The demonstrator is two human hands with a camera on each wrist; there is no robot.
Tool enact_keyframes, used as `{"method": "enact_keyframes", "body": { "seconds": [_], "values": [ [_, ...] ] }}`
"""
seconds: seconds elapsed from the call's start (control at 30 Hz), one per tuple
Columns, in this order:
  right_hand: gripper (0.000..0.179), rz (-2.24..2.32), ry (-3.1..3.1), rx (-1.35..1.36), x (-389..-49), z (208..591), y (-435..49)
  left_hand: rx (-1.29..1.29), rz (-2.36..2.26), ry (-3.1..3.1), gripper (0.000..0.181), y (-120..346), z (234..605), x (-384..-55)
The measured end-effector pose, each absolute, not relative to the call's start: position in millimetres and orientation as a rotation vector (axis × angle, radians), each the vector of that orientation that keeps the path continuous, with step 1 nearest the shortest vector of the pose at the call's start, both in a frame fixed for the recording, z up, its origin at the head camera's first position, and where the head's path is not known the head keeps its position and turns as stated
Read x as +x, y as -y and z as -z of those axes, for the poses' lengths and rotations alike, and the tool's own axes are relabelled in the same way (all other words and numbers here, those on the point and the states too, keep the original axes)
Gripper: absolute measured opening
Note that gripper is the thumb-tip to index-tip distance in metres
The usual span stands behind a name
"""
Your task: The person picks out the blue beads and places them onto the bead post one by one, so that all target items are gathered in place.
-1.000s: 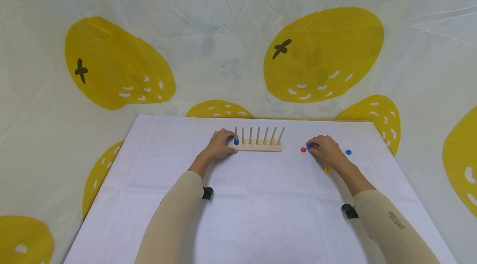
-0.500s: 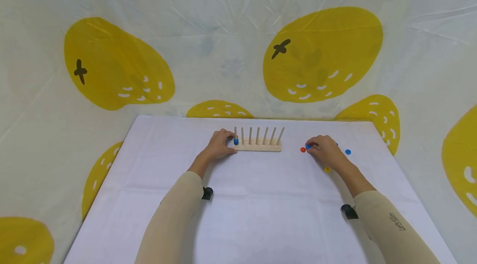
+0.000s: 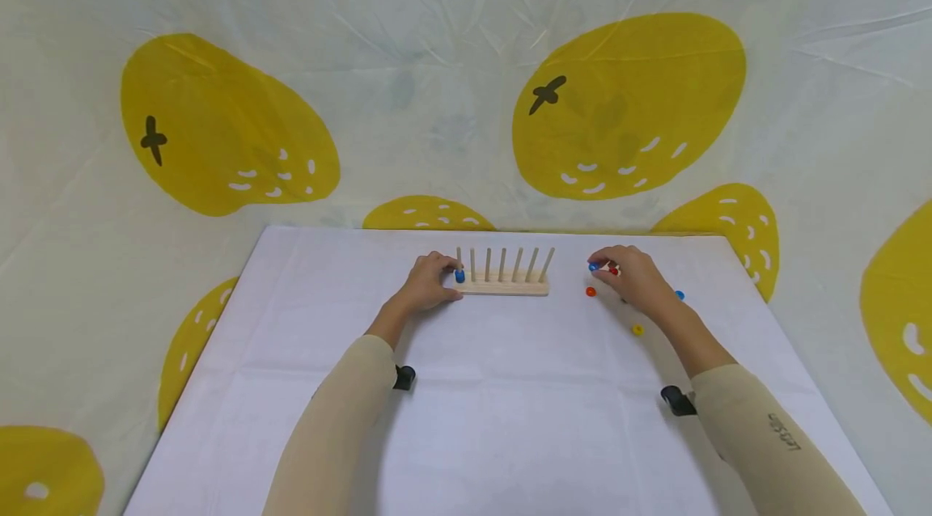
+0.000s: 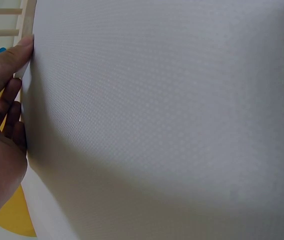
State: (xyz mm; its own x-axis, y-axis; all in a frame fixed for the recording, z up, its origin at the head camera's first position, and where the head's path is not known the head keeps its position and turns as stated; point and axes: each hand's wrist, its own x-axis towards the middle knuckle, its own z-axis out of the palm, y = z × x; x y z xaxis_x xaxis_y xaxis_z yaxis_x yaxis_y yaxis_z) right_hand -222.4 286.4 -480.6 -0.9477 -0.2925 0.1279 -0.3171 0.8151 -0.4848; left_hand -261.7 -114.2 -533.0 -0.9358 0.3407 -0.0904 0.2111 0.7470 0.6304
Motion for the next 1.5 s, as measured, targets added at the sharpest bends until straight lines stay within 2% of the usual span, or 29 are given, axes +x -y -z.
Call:
{"method": "enact_keyframes", "body": {
  "seconds": [0.67,1.5],
  "values": [
    [0.023,-0.874,2.769,0.683,-245.0,424.1,-217.4,0.44,-0.959,-2.749,0.055,114.3,533.8,-262.7],
    [0.023,-0.937,2.762,0.921,-262.9,424.2,-112.3,0.428,-0.964,-2.734,0.055,115.2,530.4,-261.9]
  ]
}}
